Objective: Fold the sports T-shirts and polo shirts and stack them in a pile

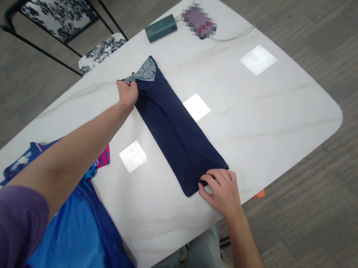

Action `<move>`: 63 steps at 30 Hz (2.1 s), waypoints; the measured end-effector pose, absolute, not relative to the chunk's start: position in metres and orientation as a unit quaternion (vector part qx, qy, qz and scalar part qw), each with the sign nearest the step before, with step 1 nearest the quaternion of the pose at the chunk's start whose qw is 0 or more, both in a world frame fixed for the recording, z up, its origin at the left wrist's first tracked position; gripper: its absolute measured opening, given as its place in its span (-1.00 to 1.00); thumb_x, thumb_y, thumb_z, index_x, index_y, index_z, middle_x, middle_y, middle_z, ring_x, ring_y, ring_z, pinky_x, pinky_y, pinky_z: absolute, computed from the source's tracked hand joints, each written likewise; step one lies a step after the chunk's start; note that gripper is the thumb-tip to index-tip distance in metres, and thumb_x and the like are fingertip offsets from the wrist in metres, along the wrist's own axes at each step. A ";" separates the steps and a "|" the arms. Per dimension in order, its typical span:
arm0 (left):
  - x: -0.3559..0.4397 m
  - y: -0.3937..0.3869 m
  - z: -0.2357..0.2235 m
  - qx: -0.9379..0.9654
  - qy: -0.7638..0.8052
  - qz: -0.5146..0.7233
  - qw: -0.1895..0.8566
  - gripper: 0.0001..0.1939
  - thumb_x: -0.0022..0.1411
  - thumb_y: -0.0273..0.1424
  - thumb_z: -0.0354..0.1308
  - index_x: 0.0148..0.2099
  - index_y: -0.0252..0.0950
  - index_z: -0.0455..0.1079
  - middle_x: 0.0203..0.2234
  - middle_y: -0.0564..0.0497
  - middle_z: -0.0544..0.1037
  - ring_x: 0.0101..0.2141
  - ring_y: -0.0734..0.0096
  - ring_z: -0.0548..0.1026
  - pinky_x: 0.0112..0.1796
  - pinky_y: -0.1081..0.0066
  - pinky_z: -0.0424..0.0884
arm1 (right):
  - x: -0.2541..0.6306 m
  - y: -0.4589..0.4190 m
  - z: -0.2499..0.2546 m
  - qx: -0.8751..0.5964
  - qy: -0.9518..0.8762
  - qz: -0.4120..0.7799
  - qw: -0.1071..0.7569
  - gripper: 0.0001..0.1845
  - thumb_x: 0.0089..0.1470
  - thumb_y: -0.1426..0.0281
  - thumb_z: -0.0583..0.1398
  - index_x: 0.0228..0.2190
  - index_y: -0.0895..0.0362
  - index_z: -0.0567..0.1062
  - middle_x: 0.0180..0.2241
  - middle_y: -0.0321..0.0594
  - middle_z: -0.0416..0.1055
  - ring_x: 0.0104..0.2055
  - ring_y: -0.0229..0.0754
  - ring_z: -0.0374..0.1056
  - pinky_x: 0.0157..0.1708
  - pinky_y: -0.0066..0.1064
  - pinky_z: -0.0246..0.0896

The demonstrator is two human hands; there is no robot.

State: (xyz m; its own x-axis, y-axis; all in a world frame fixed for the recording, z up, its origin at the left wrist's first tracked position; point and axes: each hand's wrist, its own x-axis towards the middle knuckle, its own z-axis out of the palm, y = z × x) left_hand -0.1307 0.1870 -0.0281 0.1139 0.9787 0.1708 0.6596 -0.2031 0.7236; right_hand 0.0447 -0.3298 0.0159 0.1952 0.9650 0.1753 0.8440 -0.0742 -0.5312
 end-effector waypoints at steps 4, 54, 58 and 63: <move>-0.118 0.162 -0.013 0.784 0.539 0.273 0.142 -0.55 0.52 -0.36 0.12 0.37 -0.36 0.34 0.39 -0.35 0.34 0.43 -0.08 0.27 0.48 -0.14 0.16 | 0.044 -0.316 0.018 -0.758 -0.591 0.082 0.265 -0.66 0.38 0.34 0.29 0.14 -0.10 0.60 0.21 -0.21 0.61 0.20 0.01 0.51 0.20 -0.09 0.23; -0.138 -0.435 0.205 0.329 0.700 0.138 0.618 -0.64 0.16 -0.10 0.34 -0.35 -0.13 0.23 -0.56 0.07 0.54 -0.43 0.24 0.60 -0.37 0.34 0.42 | 0.131 -0.448 0.198 -0.748 -0.473 0.407 0.225 -0.63 0.07 0.10 0.19 -0.10 -0.04 0.41 -0.46 -0.38 0.41 -0.43 -0.01 0.42 -0.31 -0.22 0.35; -0.160 -0.430 0.225 0.300 0.673 0.187 0.650 -0.53 0.13 0.04 0.36 -0.22 -0.11 0.22 -0.53 0.09 0.56 -0.47 0.30 0.55 -0.42 0.36 0.37 | 0.131 -0.446 0.222 -0.740 -0.473 0.420 0.230 -0.65 0.14 0.03 0.20 -0.18 -0.01 0.51 -0.45 -0.33 0.41 -0.41 -0.06 0.39 -0.29 -0.24 0.34; -0.166 -0.313 0.249 0.292 0.653 0.284 0.638 -0.41 0.09 0.05 0.45 -0.09 -0.11 0.21 -0.36 0.05 0.67 -0.39 0.37 0.59 -0.34 0.40 0.40 | 0.133 -0.306 0.251 -0.707 -0.477 0.436 0.287 -0.55 0.16 -0.07 0.29 -0.16 0.04 0.57 -0.37 -0.25 0.53 -0.34 -0.08 0.44 -0.21 -0.23 0.43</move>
